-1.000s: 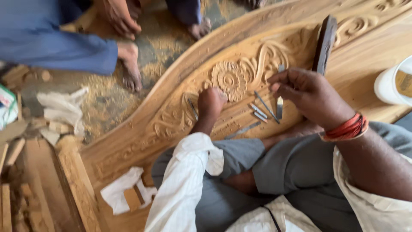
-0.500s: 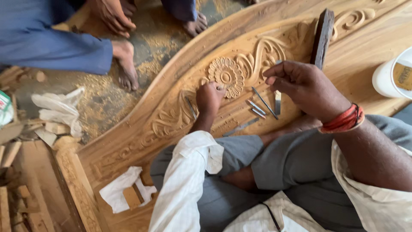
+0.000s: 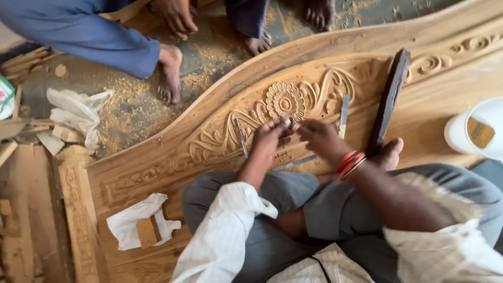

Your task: The person carves a floral design into a large wooden panel using chisels and a mallet. They repeatedly strike the chisel to shape the wood and occasionally switch tools to refine the details.

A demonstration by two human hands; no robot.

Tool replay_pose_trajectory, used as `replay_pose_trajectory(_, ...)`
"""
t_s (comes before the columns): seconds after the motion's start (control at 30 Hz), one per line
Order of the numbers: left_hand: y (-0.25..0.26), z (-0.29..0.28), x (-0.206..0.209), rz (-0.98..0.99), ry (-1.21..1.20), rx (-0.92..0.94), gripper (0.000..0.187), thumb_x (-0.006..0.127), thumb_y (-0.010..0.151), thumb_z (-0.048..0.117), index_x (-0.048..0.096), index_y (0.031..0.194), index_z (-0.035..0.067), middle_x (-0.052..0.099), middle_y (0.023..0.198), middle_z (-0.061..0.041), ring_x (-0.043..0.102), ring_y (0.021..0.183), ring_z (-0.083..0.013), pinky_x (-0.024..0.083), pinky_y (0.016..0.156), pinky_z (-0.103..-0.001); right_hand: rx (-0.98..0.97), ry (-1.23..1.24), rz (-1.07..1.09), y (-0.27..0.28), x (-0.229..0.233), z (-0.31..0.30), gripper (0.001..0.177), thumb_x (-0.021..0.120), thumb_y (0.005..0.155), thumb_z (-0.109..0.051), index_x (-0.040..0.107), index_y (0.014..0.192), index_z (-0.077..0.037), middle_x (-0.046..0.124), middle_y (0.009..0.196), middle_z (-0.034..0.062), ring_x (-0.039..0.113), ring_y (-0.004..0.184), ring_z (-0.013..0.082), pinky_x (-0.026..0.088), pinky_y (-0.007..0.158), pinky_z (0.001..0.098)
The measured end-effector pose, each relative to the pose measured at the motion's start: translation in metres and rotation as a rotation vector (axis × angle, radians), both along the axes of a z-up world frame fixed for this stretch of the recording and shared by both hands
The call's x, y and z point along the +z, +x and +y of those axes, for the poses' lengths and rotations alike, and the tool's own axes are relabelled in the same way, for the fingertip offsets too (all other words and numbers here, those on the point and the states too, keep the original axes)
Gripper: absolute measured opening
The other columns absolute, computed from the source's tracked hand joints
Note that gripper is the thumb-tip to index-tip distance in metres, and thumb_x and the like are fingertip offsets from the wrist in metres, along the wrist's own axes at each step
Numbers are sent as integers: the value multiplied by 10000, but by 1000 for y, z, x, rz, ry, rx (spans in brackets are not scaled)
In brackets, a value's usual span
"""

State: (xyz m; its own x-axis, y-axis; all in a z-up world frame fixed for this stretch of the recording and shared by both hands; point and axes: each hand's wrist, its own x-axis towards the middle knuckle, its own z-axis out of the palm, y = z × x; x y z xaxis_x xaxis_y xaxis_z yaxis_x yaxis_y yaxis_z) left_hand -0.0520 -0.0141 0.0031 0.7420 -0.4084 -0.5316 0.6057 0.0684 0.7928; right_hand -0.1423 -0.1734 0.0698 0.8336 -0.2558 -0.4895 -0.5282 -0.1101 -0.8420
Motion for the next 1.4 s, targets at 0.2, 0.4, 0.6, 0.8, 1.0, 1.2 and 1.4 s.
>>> replay_pose_trajectory(0.2, -49, 19, -4, -314, 59, 18, 321, 736, 956, 193, 754, 1206, -8, 765, 972, -35, 637, 804, -52, 491, 698, -256, -359, 477, -215, -23, -65, 53, 176, 680, 1004, -234, 708, 1017, -61, 736, 941, 0, 685, 856, 98, 552, 748, 266)
replay_pose_trajectory(0.4, -13, 43, 21, -322, -55, 440, 698, 693, 950, 116, 388, 1573, 39, 576, 1439, -148, 567, 946, -163, 499, 775, -299, -202, -388, -215, 12, -78, 31, 187, 777, 896, -251, 767, 901, -64, 776, 809, 74, 737, 701, 165, 612, 665, 331)
replay_pose_trajectory(0.6, 26, 70, 34, -185, -353, 662, 578, 650, 937, 60, 476, 1483, -16, 558, 1456, -156, 605, 1008, -102, 503, 770, -238, -84, -903, -303, 49, -83, 35, 163, 774, 845, -229, 822, 944, -108, 777, 832, 86, 746, 708, 217, 584, 678, 337)
replay_pose_trajectory(0.8, 30, 59, 38, -136, -411, 684, 537, 638, 954, 8, 525, 1476, -45, 584, 1227, -172, 559, 829, -92, 484, 725, -226, -106, -869, -186, 53, -88, 47, 205, 816, 833, -277, 817, 901, -84, 769, 763, 78, 738, 671, 193, 571, 648, 331)
replay_pose_trajectory(1.0, 39, 60, 51, -64, -535, 722, 514, 654, 943, 11, 540, 1443, -35, 589, 1236, -118, 536, 772, -78, 470, 691, -211, -266, -670, -49, 58, -96, 50, 253, 798, 858, -294, 785, 890, -43, 738, 680, 75, 698, 576, 160, 571, 573, 333)
replay_pose_trajectory(1.2, 42, 76, 59, -75, -510, 791, 526, 692, 917, 10, 558, 1424, -27, 576, 1401, -114, 602, 919, -57, 525, 754, -220, -131, -916, -104, 64, -106, 42, 234, 807, 859, -312, 813, 869, -78, 750, 691, 58, 696, 582, 150, 561, 598, 335)
replay_pose_trajectory(1.4, 44, 83, 56, -52, -565, 818, 534, 673, 898, -18, 564, 1421, 1, 578, 1428, -120, 632, 934, -82, 538, 771, -229, -88, -1013, -125, 67, -109, 42, 243, 819, 808, -327, 813, 855, -89, 761, 738, 81, 725, 627, 238, 565, 620, 378)
